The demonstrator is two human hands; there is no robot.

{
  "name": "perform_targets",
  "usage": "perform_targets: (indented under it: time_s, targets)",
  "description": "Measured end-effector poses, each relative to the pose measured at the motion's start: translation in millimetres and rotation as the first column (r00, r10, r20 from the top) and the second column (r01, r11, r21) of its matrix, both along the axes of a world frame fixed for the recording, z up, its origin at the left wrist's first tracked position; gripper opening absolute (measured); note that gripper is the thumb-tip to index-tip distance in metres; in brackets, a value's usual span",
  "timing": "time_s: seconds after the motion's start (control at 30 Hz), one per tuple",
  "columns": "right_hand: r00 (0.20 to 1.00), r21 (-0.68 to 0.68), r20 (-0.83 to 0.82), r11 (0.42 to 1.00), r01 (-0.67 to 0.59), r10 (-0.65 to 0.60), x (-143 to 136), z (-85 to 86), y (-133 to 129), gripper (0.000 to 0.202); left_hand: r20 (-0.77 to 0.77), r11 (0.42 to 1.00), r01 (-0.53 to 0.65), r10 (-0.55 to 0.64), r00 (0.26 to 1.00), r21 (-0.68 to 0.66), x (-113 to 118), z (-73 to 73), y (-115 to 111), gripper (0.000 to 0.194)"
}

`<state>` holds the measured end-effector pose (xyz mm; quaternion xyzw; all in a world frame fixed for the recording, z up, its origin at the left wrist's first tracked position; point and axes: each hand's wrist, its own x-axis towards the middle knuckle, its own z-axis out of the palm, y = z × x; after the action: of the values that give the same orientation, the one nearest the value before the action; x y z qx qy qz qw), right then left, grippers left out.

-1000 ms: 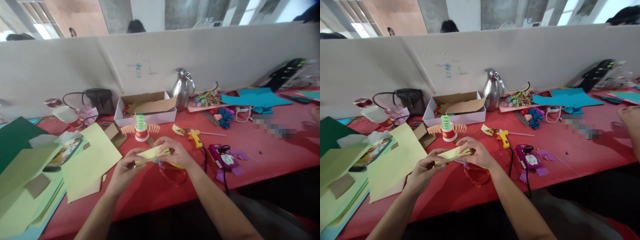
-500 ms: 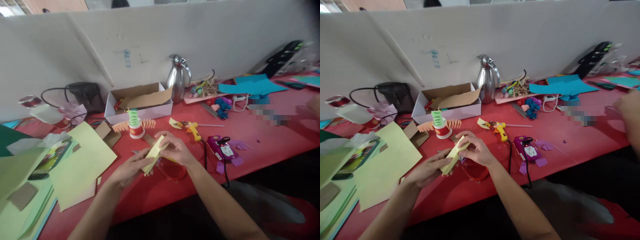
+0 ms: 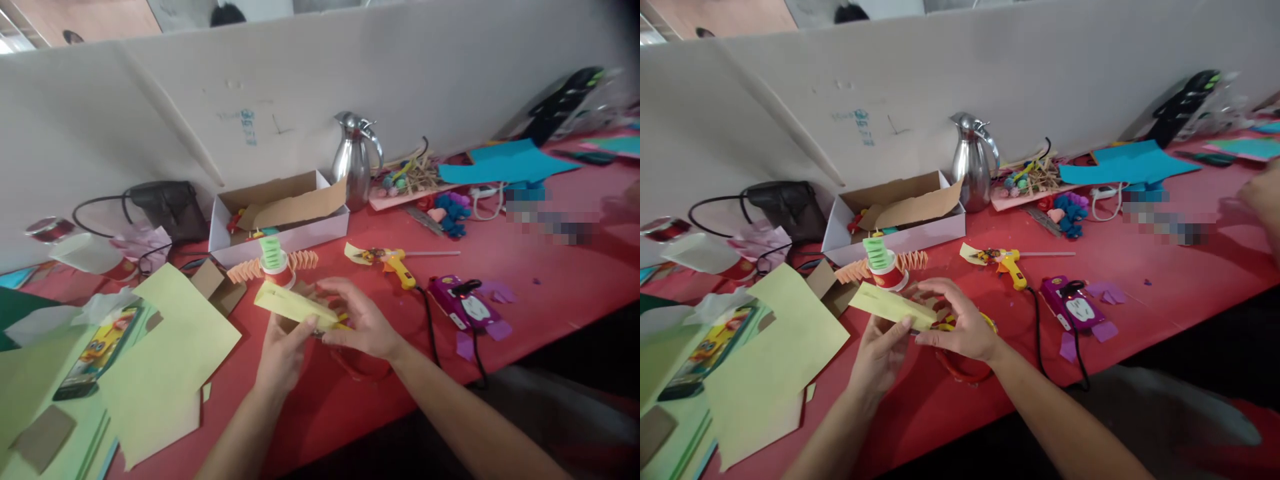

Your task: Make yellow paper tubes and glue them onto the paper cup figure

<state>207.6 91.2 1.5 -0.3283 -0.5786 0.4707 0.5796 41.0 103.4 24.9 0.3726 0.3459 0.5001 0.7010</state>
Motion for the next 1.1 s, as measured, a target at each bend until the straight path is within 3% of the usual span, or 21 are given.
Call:
perform_targets:
  time_s: [0.1, 0.17, 0.4, 0.57, 0.73, 0.87, 1.0, 1.1]
  targets:
    - [0.998, -0.014, 0.060, 0.999, 0.034, -0.033, 0, 2.8, -3, 0.028, -0.010, 1.000, -0.008, 0.008, 1.000, -0.002, 1, -0.1, -1, 0.048]
    - [0.999, -0.045, 0.036, 0.998, 0.037, -0.035, -1, 2.9, -3, 0.020, -0.017, 1.000, 0.000, 0.000, 1.000, -0.001, 1, -1.2, -1, 0.046]
    - [0.993, -0.058, 0.048, 0.992, 0.108, -0.105, -6, 0.8, 3, 0.020, 0.034, 0.994, -0.029, 0.032, 0.999, -0.107, -4, -6.0, 1, 0.035]
    - [0.964, 0.075, 0.162, 0.977, 0.200, -0.210, -7, 3.5, -1, 0.026, 0.051, 0.997, -0.031, 0.035, 0.998, -0.074, 1, -8.6, 0, 0.036]
    - [0.961, 0.132, 0.207, 0.978, 0.161, -0.185, -10, 4.9, -5, 0.036, 0.022, 0.993, -0.082, 0.085, 0.996, -0.088, 4, -11.3, -1, 0.037]
    - [0.985, -0.056, 0.057, 0.985, 0.164, -0.161, -11, 3.8, -3, 0.028, 0.036, 0.991, -0.025, 0.030, 0.999, -0.128, -3, -8.1, 4, 0.039]
    - [0.963, -0.342, -0.240, 0.939, 0.038, -0.126, -5, 1.9, 1, 0.031, 0.017, 0.991, 0.048, -0.046, 0.999, -0.123, -14, -4.1, 10, 0.039]
    - [0.929, -0.415, -0.349, 0.909, -0.040, -0.119, -2, -0.2, 4, 0.025, 0.002, 0.990, 0.047, -0.047, 0.999, -0.130, -17, -4.2, 10, 0.042]
